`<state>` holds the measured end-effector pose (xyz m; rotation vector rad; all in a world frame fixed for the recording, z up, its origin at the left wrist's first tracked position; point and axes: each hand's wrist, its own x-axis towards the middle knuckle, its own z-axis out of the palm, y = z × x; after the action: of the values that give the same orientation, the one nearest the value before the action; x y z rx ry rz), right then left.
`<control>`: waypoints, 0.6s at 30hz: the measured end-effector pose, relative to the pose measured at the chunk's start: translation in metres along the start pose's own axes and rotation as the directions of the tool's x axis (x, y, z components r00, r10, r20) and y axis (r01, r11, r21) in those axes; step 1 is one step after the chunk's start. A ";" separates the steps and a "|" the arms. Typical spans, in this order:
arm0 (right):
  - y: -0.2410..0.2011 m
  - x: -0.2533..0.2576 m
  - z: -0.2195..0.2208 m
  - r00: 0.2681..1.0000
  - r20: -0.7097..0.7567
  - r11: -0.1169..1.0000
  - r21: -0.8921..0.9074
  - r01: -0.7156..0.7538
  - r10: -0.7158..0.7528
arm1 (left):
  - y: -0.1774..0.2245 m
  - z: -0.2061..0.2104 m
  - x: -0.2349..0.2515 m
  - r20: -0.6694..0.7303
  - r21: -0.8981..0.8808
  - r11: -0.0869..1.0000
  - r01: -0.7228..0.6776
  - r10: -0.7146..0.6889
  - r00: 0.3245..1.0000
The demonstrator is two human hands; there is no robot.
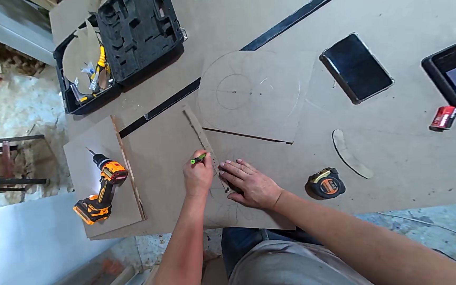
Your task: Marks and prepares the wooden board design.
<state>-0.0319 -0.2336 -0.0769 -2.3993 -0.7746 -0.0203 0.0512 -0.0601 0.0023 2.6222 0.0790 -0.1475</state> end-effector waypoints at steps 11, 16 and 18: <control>0.000 0.001 -0.002 1.000 0.003 1.000 0.009 -0.007 0.007 | 0.011 0.000 0.008 0.090 -0.034 0.999 -0.018 0.021 0.996; -0.001 0.001 0.000 1.000 -0.002 1.000 0.014 -0.003 0.003 | 0.014 -0.002 0.010 0.122 -0.047 0.999 0.022 -0.016 0.992; 0.000 0.000 0.000 1.000 -0.011 1.000 0.003 -0.002 0.002 | 0.023 -0.001 0.012 0.147 -0.011 1.000 -0.011 0.013 0.989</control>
<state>-0.0316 -0.2332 -0.0770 -2.3951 -0.7668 -0.0311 0.0652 -0.0792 0.0128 2.5918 0.0129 -0.3346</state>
